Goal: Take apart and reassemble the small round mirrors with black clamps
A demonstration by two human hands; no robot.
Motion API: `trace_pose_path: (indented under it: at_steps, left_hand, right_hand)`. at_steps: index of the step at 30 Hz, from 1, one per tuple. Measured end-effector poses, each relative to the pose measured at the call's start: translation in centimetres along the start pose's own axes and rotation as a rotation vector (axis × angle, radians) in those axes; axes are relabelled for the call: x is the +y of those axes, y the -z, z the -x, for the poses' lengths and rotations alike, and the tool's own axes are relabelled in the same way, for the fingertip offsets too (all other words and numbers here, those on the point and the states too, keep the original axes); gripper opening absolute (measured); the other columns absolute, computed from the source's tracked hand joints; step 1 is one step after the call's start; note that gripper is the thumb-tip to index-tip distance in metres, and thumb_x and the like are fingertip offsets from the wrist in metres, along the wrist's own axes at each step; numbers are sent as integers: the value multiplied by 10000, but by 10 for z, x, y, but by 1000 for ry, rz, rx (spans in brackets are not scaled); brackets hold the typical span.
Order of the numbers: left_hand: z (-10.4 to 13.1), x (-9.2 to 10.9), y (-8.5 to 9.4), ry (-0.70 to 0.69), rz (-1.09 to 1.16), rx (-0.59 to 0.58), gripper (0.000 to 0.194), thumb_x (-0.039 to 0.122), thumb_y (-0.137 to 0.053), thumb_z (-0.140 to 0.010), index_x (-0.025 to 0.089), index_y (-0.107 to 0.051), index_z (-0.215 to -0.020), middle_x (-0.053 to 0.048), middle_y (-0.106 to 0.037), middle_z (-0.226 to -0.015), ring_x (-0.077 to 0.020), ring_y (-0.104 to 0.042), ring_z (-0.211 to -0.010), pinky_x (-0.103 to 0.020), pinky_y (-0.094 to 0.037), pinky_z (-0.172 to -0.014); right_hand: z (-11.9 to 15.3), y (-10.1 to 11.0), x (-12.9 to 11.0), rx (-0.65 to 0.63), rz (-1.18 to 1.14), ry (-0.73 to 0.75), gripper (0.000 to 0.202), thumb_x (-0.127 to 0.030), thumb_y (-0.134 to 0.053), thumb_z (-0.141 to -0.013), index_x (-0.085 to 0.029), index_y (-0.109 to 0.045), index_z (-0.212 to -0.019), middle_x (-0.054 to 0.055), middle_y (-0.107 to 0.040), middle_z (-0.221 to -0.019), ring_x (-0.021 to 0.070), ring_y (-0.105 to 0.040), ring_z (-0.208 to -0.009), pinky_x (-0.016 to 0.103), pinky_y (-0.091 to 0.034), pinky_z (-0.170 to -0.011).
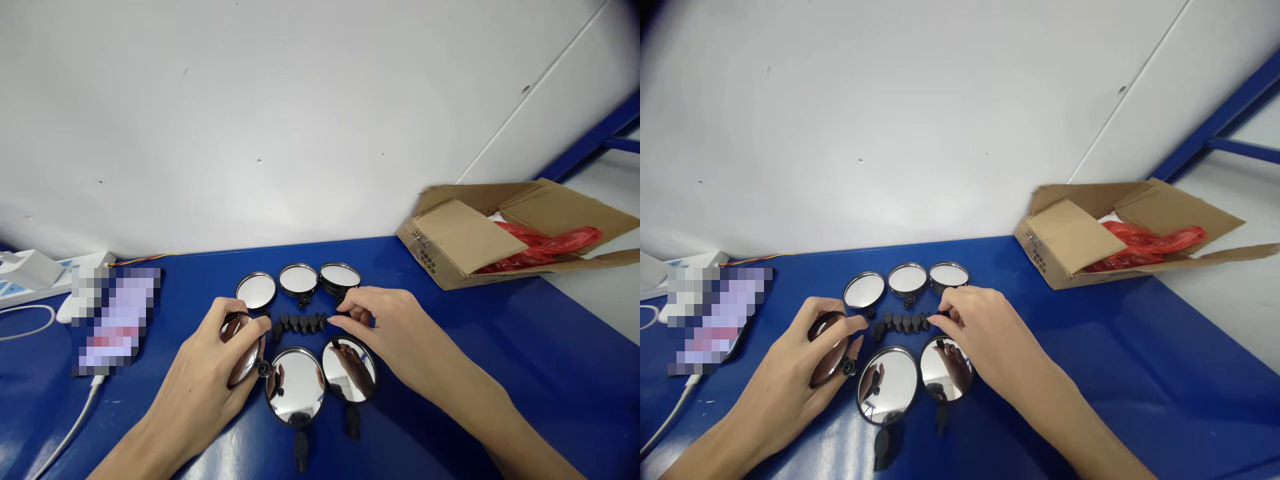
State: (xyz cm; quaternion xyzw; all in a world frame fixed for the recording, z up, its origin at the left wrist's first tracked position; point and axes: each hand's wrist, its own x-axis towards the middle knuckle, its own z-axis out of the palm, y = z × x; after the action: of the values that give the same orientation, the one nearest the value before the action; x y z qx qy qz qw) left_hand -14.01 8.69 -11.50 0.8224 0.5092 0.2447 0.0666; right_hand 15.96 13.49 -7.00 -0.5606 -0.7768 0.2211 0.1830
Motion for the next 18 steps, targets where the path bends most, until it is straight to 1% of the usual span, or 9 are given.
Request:
trace_pose_path:
  at_steps: [3,5,9,13,15,18]
  left_hand:
    - [0,0,0,-2,1,2,388,135,-530,-1042,331,-627,-1363,-78,-497,-1321,-173,-647,-831,-348,-592,-712]
    - [0,0,1,-3,6,-1,383,143,-523,-1049,333,-627,-1365,-78,-495,-1321,-167,-644,-817,-343,-589,-699]
    - [0,0,2,1,8,-13,398,135,-516,-1039,336,-622,-1366,-78,-492,-1322,-170,-648,-821,-353,-599,-702]
    - [0,0,2,7,4,-10,430,119,-536,-1008,337,-628,-1367,-83,-497,-1332,-185,-662,-855,-356,-611,-711]
    - [0,-1,1,9,3,-15,447,113,-539,-997,340,-629,-1371,-83,-496,-1337,-188,-665,-859,-358,-615,-711]
    - [1,-1,1,7,7,-18,456,111,-542,-985,339,-627,-1371,-81,-493,-1338,-181,-658,-836,-362,-615,-701]
  right_hand:
    - [1,-1,1,3,6,-10,133,-252,-772,-1046,-252,-754,-915,-28,-773,-822,177,-719,-763,309,-474,-689]
    - [2,-1,1,-23,14,-26,129,-233,-757,-1048,-254,-748,-922,-24,-779,-813,183,-724,-750,310,-464,-670]
    - [2,-3,-1,-76,118,-56,200,-218,-718,-1066,-248,-699,-869,-19,-755,-742,198,-707,-706,318,-416,-633]
    - [0,-5,-2,-66,245,-84,284,-225,-735,-1052,-234,-640,-784,3,-751,-755,211,-700,-712,323,-379,-621]
    - [-1,-7,-1,-56,234,-104,290,-216,-738,-1045,-234,-636,-774,4,-752,-755,211,-703,-712,322,-374,-619]
    - [-2,-10,2,-47,129,-118,268,-206,-732,-1048,-240,-648,-796,-12,-759,-739,202,-715,-704,319,-389,-626]
